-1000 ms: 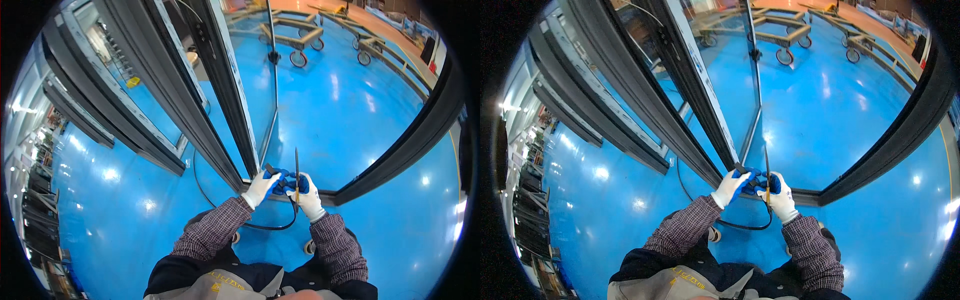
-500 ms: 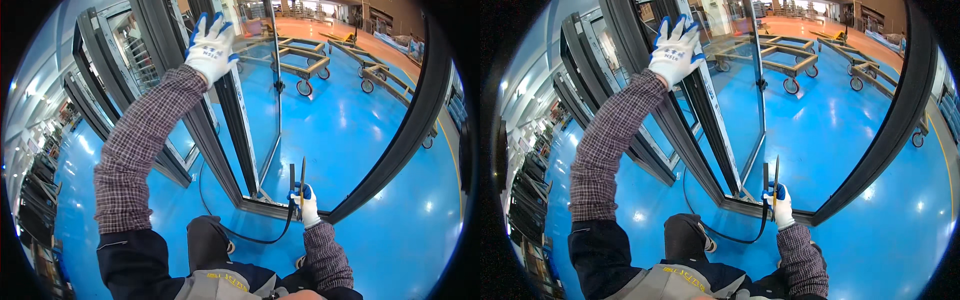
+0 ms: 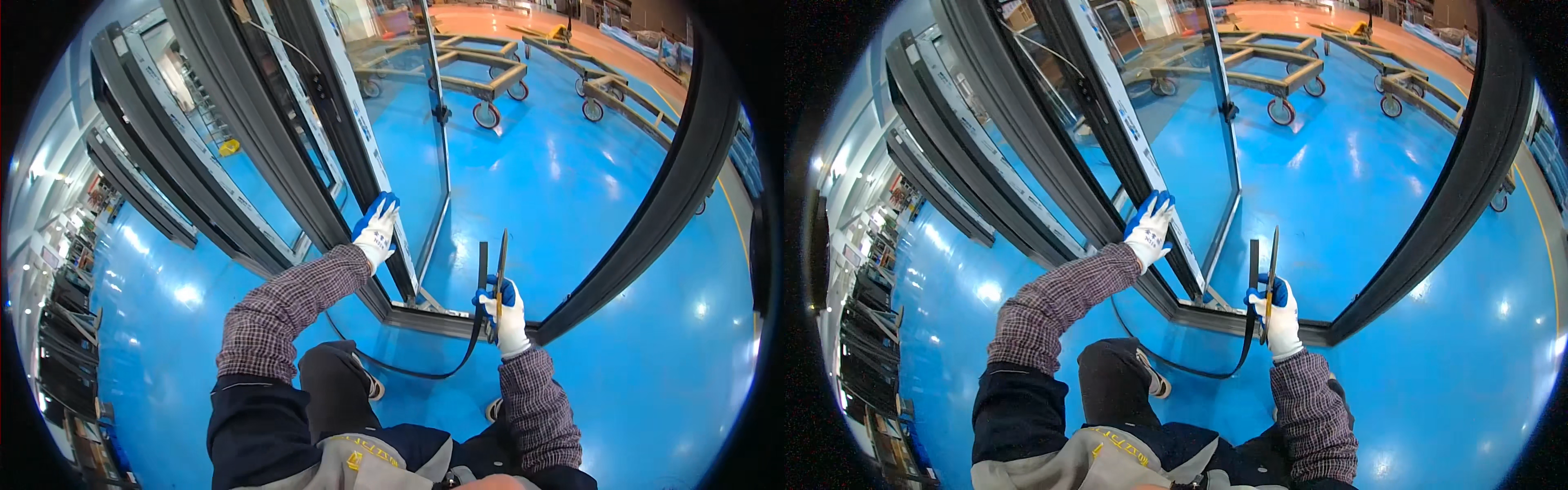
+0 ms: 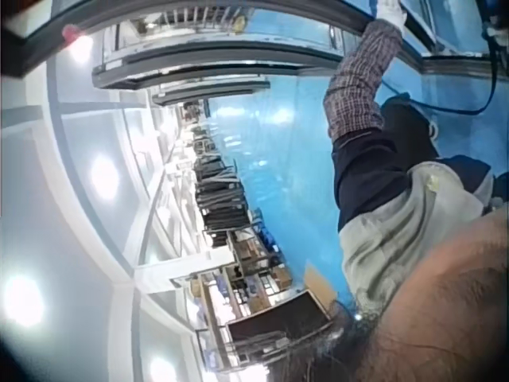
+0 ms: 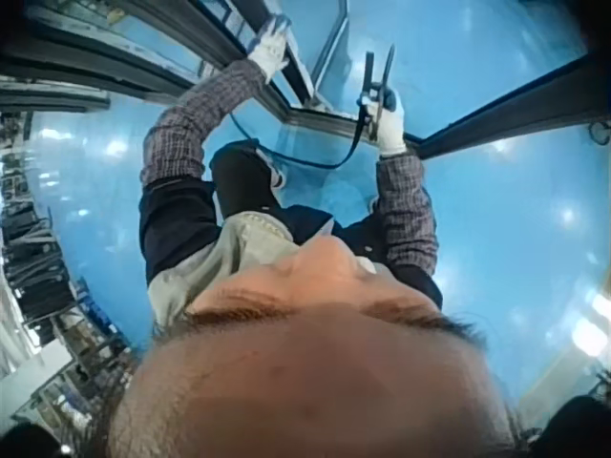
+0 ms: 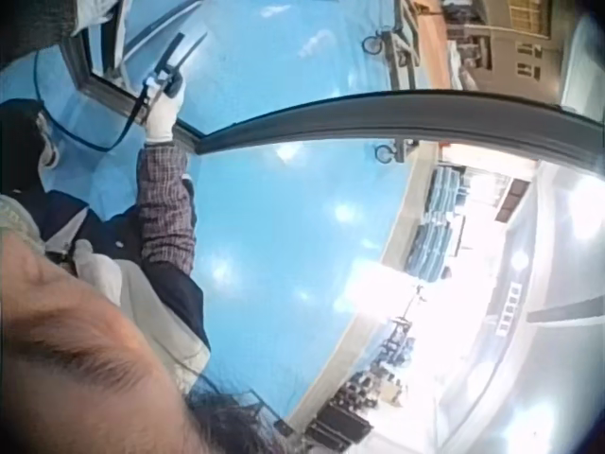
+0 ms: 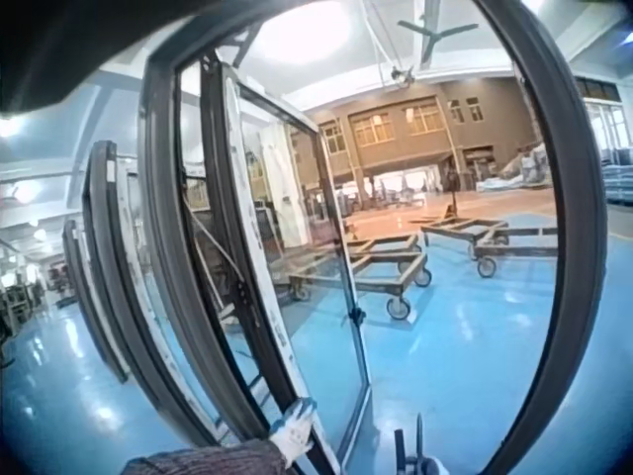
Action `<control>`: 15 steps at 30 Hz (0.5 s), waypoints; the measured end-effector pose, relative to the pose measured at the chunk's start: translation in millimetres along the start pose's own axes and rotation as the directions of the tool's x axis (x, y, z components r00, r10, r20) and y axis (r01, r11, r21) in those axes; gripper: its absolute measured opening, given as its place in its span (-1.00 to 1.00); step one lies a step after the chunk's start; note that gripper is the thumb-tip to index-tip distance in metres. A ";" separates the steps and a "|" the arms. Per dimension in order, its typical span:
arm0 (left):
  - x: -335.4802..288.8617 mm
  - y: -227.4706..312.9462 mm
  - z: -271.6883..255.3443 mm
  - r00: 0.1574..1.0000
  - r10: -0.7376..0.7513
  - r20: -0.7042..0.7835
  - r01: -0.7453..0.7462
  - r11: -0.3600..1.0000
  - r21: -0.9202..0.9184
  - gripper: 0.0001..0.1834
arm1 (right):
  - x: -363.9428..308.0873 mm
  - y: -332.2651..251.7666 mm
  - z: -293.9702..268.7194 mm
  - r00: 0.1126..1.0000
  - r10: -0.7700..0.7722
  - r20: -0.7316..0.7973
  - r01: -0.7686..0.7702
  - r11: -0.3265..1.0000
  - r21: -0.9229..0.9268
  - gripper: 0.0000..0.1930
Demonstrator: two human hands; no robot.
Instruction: Installing rubber sealant strips into the grooves of large metal frames.
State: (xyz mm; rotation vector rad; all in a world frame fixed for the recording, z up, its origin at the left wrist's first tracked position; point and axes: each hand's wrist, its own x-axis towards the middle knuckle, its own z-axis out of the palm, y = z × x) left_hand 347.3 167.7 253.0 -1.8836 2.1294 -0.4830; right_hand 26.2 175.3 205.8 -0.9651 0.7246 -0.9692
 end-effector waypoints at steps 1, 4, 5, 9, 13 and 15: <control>-2.3 6.5 27.0 0.999 -0.010 0.051 0.014 0.996 -0.084 -0.04 | -1.0 2.1 -0.9 1.000 -0.002 -0.003 0.002 1.000 0.010 -0.55; -2.2 26.3 98.8 0.992 -0.049 0.118 0.066 0.988 -0.140 -0.01 | -1.6 -4.7 4.8 0.999 -0.005 -0.032 0.005 1.000 0.004 -0.57; -4.6 28.6 119.1 0.985 -0.080 0.151 0.103 0.983 -0.154 0.01 | 1.1 -5.3 8.9 0.999 -0.011 -0.033 0.011 1.000 0.008 -0.57; 7.1 57.3 132.1 0.966 -0.027 0.256 0.081 0.976 -0.200 -0.04 | 4.4 -5.2 -5.3 0.997 -0.002 -0.079 -0.003 0.998 -0.055 -0.56; 12.1 78.3 123.5 0.925 0.058 0.377 0.025 0.977 -0.210 -0.15 | 7.7 -6.4 -10.6 0.996 -0.006 -0.084 -0.003 0.995 -0.101 -0.54; 14.5 89.0 119.0 0.897 0.091 0.433 0.003 0.977 -0.212 -0.20 | 8.0 -8.4 -9.4 0.997 -0.028 -0.071 0.022 0.996 -0.086 -0.55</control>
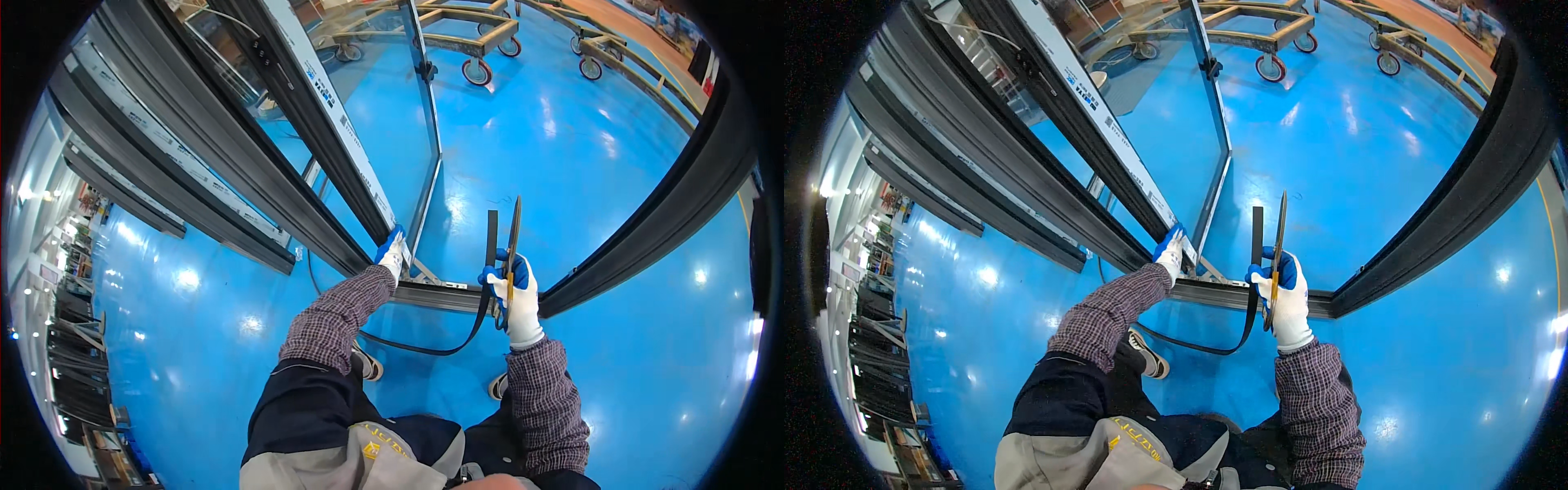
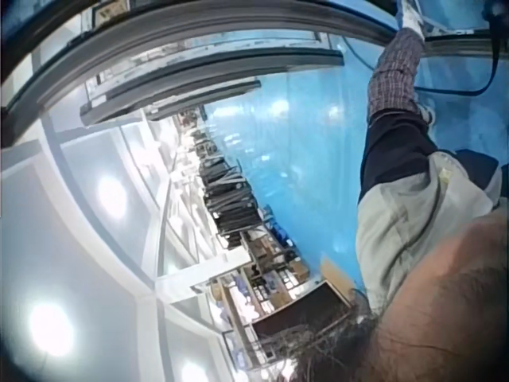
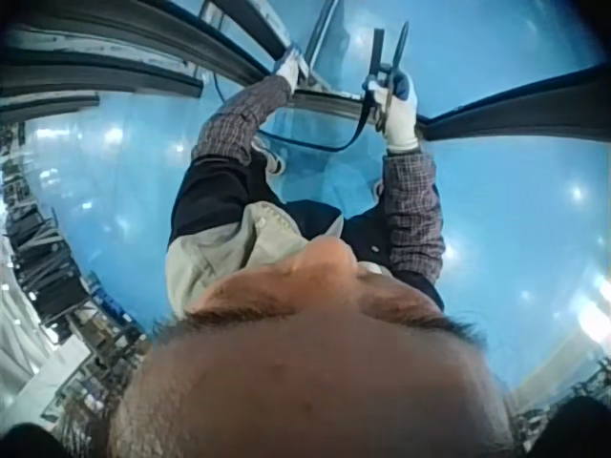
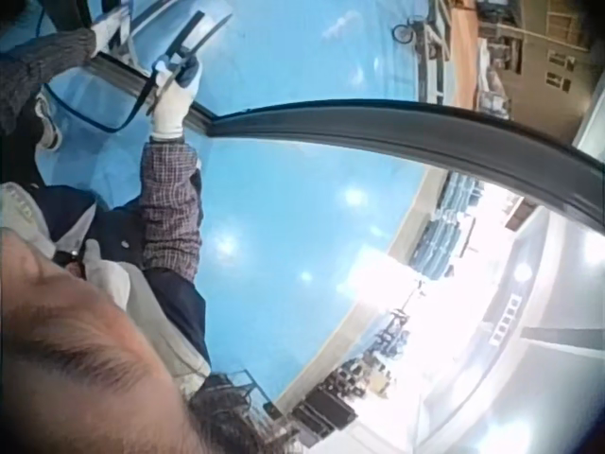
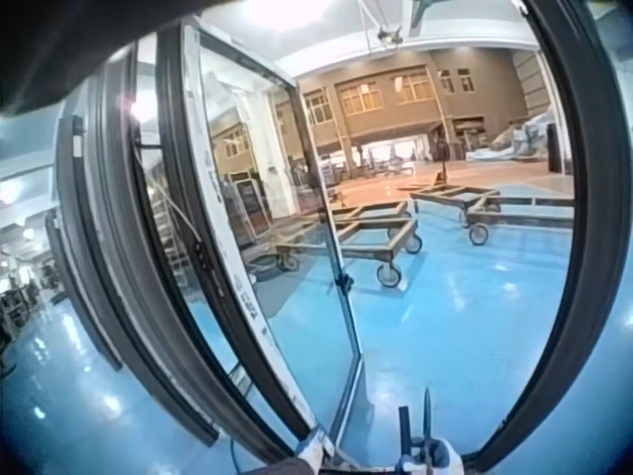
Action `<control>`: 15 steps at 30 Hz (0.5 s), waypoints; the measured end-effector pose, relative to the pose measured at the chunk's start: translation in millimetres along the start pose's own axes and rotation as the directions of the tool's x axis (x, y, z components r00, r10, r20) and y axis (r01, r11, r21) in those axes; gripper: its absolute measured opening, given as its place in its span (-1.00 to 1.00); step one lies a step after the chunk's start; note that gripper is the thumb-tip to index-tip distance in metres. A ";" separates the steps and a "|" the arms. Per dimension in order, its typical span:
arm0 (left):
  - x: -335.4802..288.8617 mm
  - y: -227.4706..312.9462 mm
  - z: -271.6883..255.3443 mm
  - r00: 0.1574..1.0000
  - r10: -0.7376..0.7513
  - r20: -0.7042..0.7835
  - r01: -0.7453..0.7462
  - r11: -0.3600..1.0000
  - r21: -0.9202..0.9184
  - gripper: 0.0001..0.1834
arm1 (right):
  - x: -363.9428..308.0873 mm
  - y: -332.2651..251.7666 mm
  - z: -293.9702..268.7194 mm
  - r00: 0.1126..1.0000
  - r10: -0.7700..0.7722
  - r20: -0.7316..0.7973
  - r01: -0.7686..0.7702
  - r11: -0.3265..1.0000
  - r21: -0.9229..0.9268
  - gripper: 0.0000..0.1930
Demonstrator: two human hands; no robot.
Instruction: Installing rubber sealant strips into the grooves of large metal frames.
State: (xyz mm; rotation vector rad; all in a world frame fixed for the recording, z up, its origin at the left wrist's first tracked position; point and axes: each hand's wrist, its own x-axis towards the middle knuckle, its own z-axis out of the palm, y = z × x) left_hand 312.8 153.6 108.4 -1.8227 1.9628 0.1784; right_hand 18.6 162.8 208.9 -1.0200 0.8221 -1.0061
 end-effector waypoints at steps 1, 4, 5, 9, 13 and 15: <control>0.8 5.2 -3.2 0.999 0.010 0.032 -0.010 1.000 0.005 -0.22 | -0.2 -1.4 0.4 1.000 -0.014 0.005 0.014 1.000 0.008 -0.55; -0.5 14.0 -7.3 0.993 0.022 0.118 -0.025 0.999 0.026 -0.29 | -1.6 -5.7 2.3 1.000 0.007 0.005 -0.007 1.000 0.014 -0.55; -1.3 14.3 -8.4 0.989 0.020 0.144 -0.026 0.999 0.037 -0.31 | -1.3 -6.9 4.4 1.000 0.014 0.007 -0.014 1.000 0.017 -0.56; -18.1 -12.3 -80.2 0.847 0.024 -0.531 0.030 0.995 0.092 -0.37 | -1.7 -8.7 2.2 1.000 0.012 -0.005 -0.012 1.000 0.026 -0.57; -109.0 -49.8 -272.8 0.710 -0.162 -0.685 0.444 0.859 0.257 -0.38 | -5.4 -7.8 3.0 1.000 0.010 -0.007 -0.010 0.999 0.041 -0.58; -134.5 -92.1 -314.5 0.473 -0.043 -0.880 0.608 0.739 0.291 -0.31 | -5.3 -5.8 7.9 1.000 0.012 0.005 -0.013 0.999 0.048 -0.59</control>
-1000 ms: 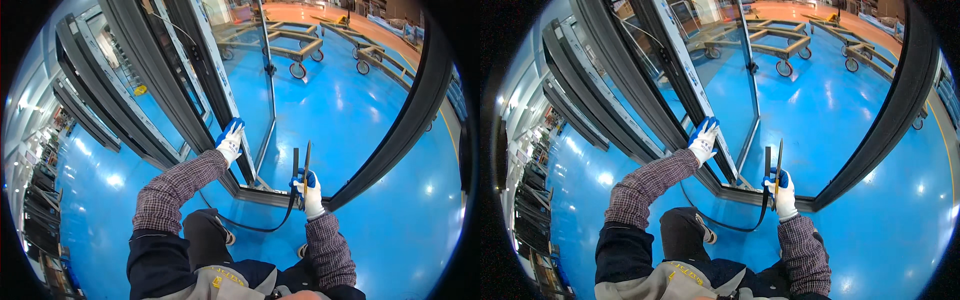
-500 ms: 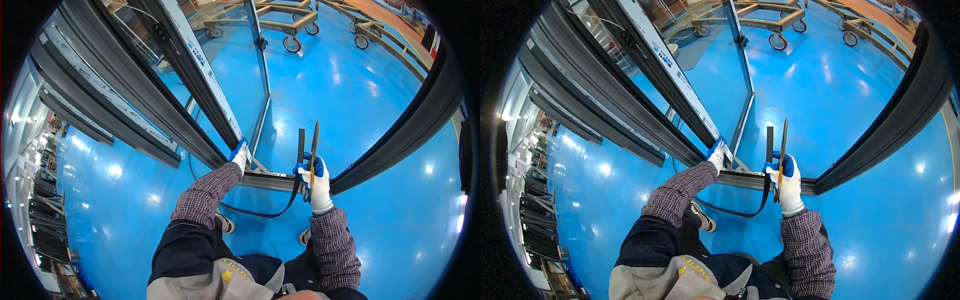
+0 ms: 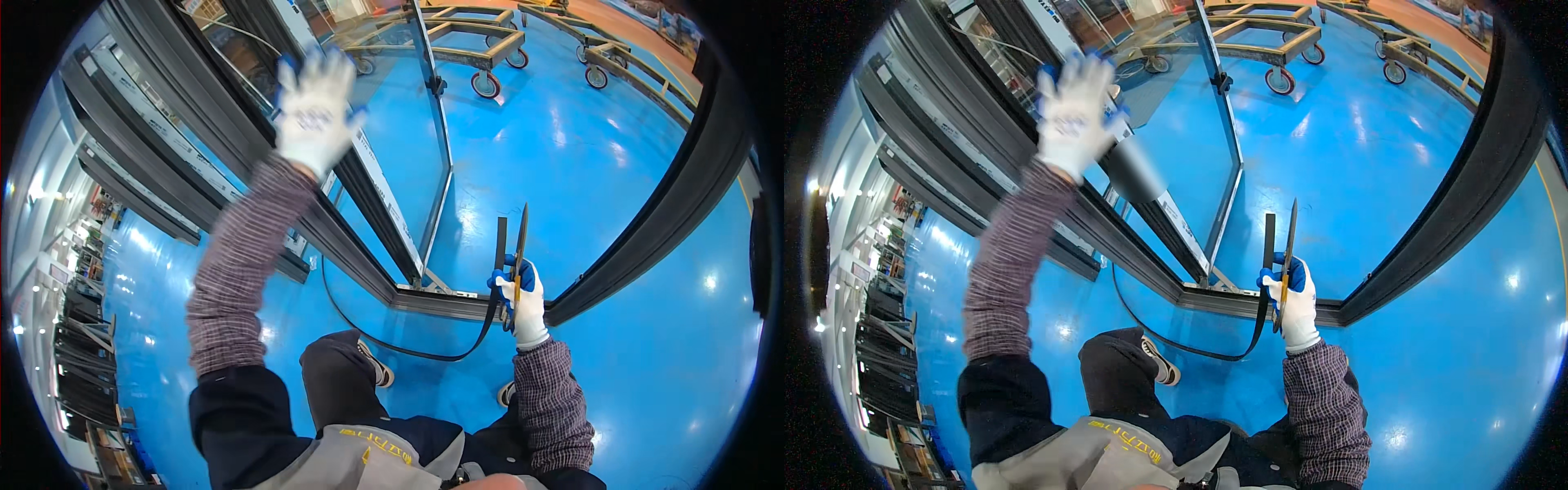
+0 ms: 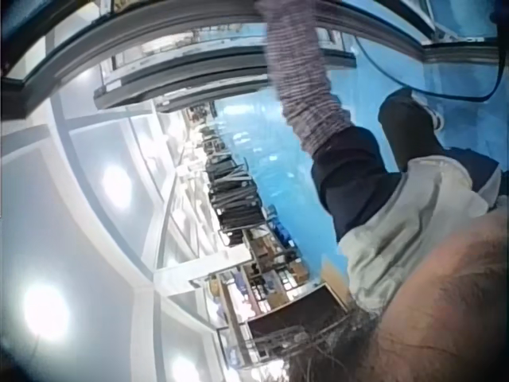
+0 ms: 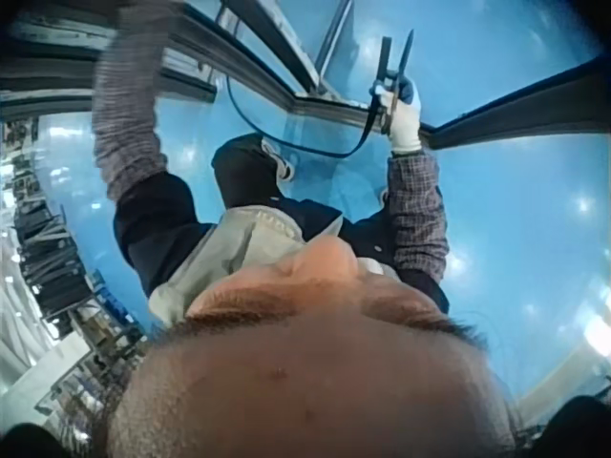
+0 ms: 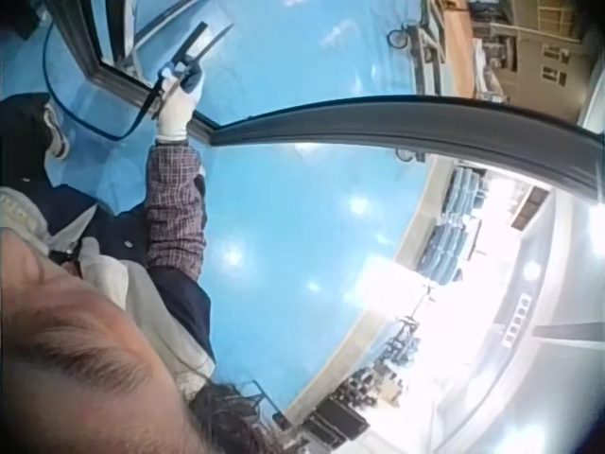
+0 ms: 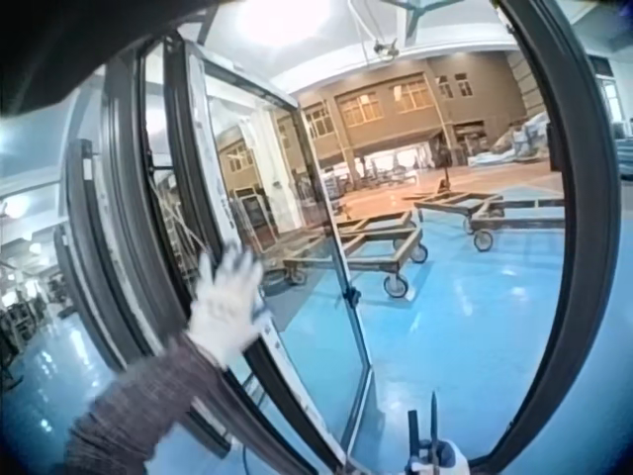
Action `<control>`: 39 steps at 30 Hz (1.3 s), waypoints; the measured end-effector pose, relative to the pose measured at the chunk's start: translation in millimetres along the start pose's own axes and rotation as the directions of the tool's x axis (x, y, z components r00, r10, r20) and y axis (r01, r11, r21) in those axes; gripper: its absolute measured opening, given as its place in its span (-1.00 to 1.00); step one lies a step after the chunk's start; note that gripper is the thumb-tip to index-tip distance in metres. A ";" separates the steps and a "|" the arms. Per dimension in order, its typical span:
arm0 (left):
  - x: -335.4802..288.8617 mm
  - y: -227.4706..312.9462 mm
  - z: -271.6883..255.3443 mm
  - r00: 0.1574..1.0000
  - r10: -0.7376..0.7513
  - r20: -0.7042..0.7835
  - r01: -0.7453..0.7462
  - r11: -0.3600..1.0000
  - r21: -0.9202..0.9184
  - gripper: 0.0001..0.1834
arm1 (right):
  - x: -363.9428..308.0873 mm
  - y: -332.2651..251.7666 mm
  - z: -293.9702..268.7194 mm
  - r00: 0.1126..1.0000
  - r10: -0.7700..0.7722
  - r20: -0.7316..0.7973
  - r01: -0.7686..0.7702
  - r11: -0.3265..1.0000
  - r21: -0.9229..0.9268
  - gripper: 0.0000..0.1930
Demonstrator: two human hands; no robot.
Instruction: Installing rubber sealant strips into the grooves of large metal frames.
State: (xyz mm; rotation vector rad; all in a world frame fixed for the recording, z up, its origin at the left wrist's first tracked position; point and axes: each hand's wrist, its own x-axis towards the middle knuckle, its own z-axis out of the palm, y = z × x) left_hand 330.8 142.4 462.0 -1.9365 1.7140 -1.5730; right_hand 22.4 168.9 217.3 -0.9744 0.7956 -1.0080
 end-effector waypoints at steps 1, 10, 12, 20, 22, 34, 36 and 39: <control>14.4 -14.4 -8.3 0.998 -0.003 0.055 -0.005 0.990 0.141 -0.27 | 0.0 1.8 -4.2 1.000 0.006 -0.014 -0.006 1.000 -0.008 -0.59; -51.2 73.8 50.9 0.863 0.146 0.483 -0.039 0.974 -0.224 -0.04 | 4.4 3.0 0.7 1.000 0.016 -0.011 -0.016 1.000 0.018 -0.57; -99.1 117.2 81.2 0.778 0.225 0.587 -0.068 0.958 -0.278 -0.02 | 5.4 7.8 3.4 1.000 0.018 -0.006 -0.018 1.000 0.019 -0.57; -181.4 252.5 126.0 0.516 0.484 0.706 -0.223 0.872 -0.435 -0.19 | 1.6 -13.1 -8.2 0.998 0.002 -0.066 -0.003 1.000 -0.010 -0.55; -203.2 272.1 135.0 0.422 0.546 0.723 -0.260 0.837 -0.481 -0.25 | 2.4 -11.9 -10.8 0.997 -0.005 -0.077 0.006 1.000 0.012 -0.55; -242.8 290.5 72.5 0.257 0.860 0.441 0.020 0.452 -0.892 -0.37 | 16.5 -1.8 -8.1 0.995 0.045 -0.092 -0.044 0.999 0.008 -0.53; -211.4 252.0 19.3 0.035 0.887 0.461 0.223 0.442 -0.869 -0.37 | 14.8 -0.4 -4.4 0.993 0.073 -0.088 -0.068 0.996 0.060 -0.53; -237.3 229.9 4.9 0.246 0.835 0.492 0.487 0.332 -0.808 -0.36 | 12.6 4.4 6.4 0.994 0.081 -0.072 -0.083 0.996 -0.028 -0.54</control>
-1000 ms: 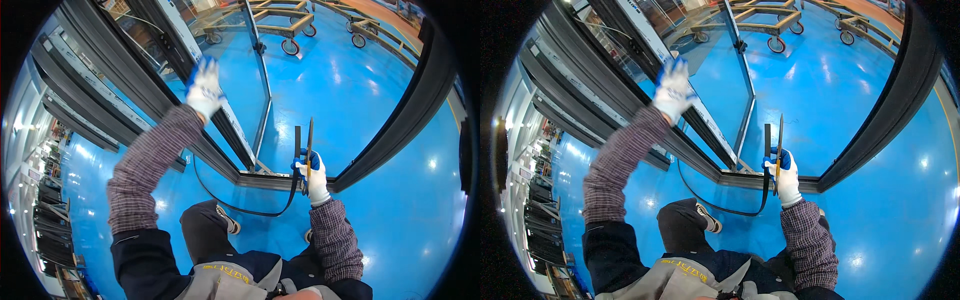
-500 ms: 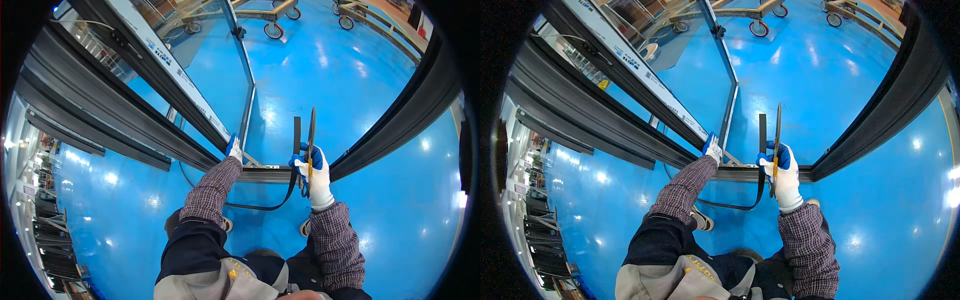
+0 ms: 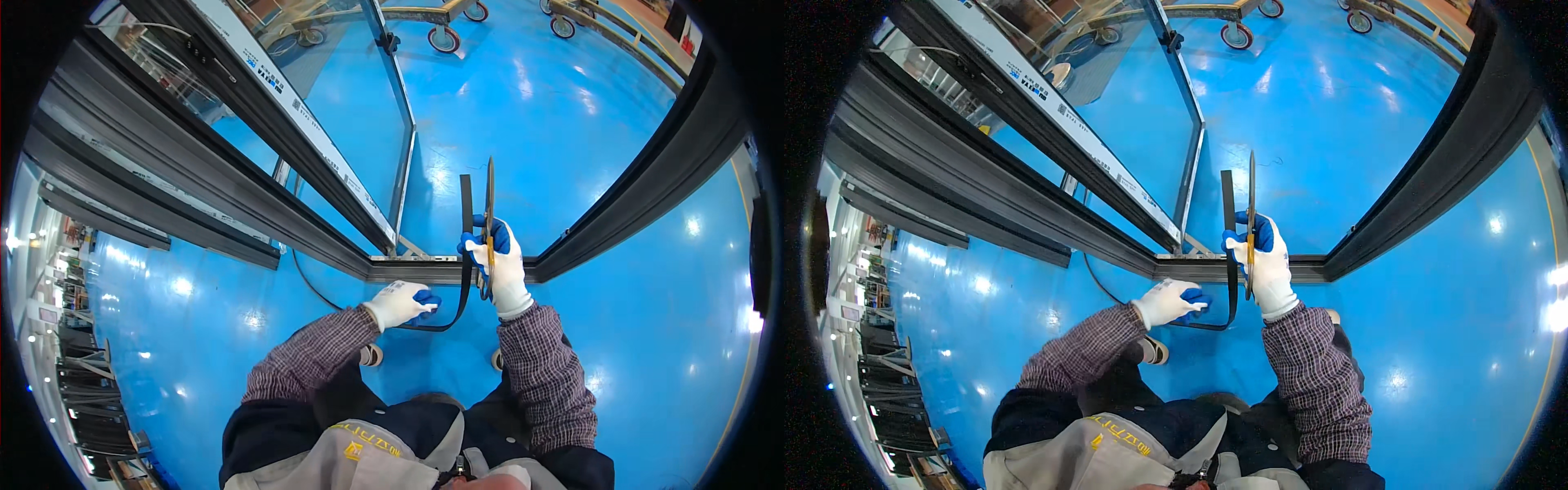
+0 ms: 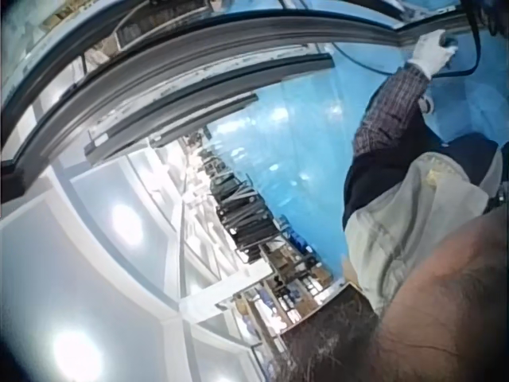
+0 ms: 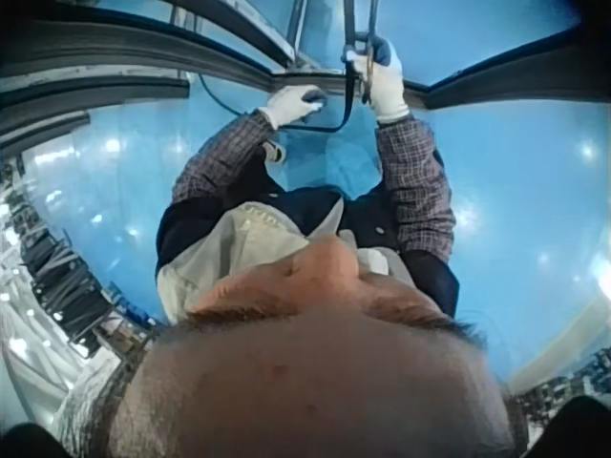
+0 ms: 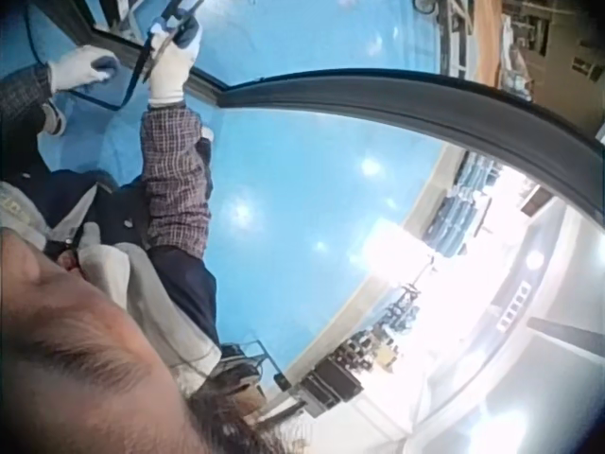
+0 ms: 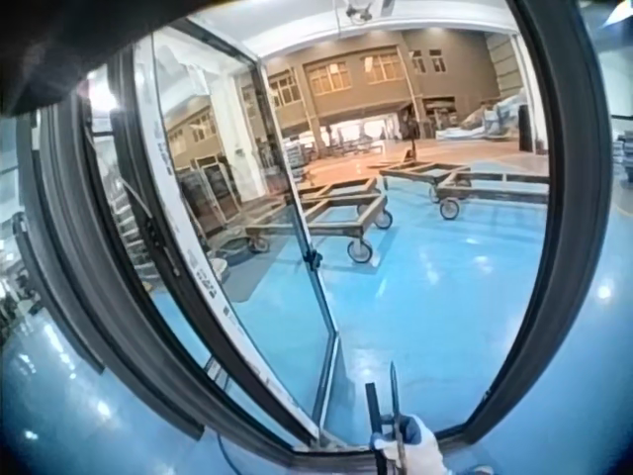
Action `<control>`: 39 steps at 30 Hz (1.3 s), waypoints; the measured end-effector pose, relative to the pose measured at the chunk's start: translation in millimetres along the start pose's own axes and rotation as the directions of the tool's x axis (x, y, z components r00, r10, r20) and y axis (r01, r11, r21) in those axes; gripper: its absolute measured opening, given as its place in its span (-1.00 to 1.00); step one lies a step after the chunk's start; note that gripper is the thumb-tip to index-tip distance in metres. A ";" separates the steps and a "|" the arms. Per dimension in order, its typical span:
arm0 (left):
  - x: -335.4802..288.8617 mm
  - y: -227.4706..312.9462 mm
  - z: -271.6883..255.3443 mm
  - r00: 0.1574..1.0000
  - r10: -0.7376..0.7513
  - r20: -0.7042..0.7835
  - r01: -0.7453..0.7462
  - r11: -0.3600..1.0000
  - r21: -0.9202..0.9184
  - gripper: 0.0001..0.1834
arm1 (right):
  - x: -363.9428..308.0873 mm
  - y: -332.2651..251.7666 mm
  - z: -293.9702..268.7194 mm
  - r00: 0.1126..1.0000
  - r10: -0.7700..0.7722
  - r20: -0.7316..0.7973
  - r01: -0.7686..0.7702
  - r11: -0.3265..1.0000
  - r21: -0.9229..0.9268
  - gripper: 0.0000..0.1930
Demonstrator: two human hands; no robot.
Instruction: Installing rubber sealant strips into the grooves of large metal frames.
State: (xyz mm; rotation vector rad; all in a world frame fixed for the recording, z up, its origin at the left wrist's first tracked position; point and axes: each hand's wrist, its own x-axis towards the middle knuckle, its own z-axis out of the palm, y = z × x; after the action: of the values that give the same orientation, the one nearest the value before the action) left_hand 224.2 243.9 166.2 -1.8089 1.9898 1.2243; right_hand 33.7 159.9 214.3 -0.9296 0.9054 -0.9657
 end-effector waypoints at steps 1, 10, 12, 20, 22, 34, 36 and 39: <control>-7.9 -3.5 7.4 0.994 0.011 -0.106 -0.026 0.989 -0.145 -0.35 | 0.0 2.7 2.4 1.000 0.005 0.004 -0.005 0.999 -0.046 -0.54; 43.4 -63.0 31.3 0.975 -0.129 -0.184 0.179 0.939 0.294 -0.22 | 0.2 32.3 9.4 0.999 0.005 0.050 0.006 0.978 -0.209 -0.55; 71.4 -95.8 26.7 0.940 -0.205 -0.274 0.334 0.727 0.600 -0.20 | 1.0 36.0 10.9 0.996 -0.011 0.086 0.027 0.981 -0.191 -0.54; 152.3 -152.5 40.7 0.865 -0.483 -0.138 0.472 0.688 0.551 -0.21 | 0.6 14.7 19.3 0.999 0.019 0.043 -0.014 0.994 -0.108 -0.55; 147.7 -155.0 52.5 0.857 -0.515 -0.004 0.403 0.667 0.627 -0.24 | 1.6 10.8 23.3 0.999 -0.012 0.052 0.018 0.993 -0.121 -0.55; 2.9 0.1 -12.7 0.977 0.099 -0.187 -0.208 0.618 -0.758 -0.41 | -4.3 18.1 11.8 0.998 0.024 0.054 -0.010 0.972 -0.234 -0.55; 6.1 -5.8 -6.7 0.943 0.088 -0.321 -0.329 0.096 -0.939 -0.47 | -6.8 31.1 11.6 0.994 0.051 0.099 -0.021 0.959 -0.282 -0.55; 7.9 -6.2 -5.4 0.936 0.052 -0.348 -0.331 -0.203 -0.922 -0.51 | -10.7 52.3 6.7 0.986 0.090 0.140 -0.037 0.937 -0.347 -0.55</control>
State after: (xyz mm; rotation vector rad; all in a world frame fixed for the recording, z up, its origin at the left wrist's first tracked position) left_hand 230.0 235.0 162.0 -1.9410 1.0411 3.6443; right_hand 50.2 186.1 170.3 -1.2456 0.9834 -0.6793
